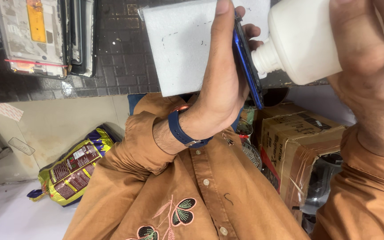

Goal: The person uses a metal prying tool to carefully pry and lift the battery out of a disassembled smartphone. They apply a liquid from a white bottle along the battery edges to loosen adhesive, then continue prying until the battery is fully removed and placed on the work surface.

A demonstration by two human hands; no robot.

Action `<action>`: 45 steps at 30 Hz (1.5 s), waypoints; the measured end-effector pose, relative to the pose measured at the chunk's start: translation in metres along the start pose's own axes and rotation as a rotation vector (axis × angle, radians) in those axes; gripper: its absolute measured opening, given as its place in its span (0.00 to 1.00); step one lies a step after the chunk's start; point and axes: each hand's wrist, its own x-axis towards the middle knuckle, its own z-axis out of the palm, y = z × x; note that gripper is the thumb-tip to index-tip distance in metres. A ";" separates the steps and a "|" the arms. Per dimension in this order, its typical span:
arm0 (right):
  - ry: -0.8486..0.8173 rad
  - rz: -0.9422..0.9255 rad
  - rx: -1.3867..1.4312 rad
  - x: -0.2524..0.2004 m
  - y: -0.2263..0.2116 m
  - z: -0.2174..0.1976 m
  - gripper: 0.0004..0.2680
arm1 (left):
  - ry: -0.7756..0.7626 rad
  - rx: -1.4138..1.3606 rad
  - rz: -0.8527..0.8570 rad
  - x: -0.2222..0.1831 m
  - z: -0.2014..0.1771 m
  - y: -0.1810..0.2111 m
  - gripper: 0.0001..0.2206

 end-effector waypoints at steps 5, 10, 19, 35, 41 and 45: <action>-0.013 0.005 -0.016 0.002 -0.001 -0.002 0.26 | -0.011 -0.004 -0.011 -0.002 0.000 0.001 0.36; -0.020 -0.015 -0.021 0.006 -0.001 -0.005 0.25 | -0.023 0.022 -0.008 -0.002 0.000 0.004 0.37; -0.018 -0.013 0.000 0.003 -0.001 -0.006 0.25 | -0.042 0.033 -0.002 -0.002 0.000 0.003 0.37; -0.011 0.038 0.022 0.001 0.016 0.010 0.24 | 0.068 0.073 -0.073 0.003 0.002 0.010 0.37; -0.015 0.033 0.041 -0.004 0.008 0.016 0.23 | 0.072 0.008 -0.066 0.004 0.003 0.005 0.36; -0.006 0.028 0.046 -0.003 0.006 0.015 0.23 | 0.049 -0.075 -0.055 0.004 0.003 0.002 0.35</action>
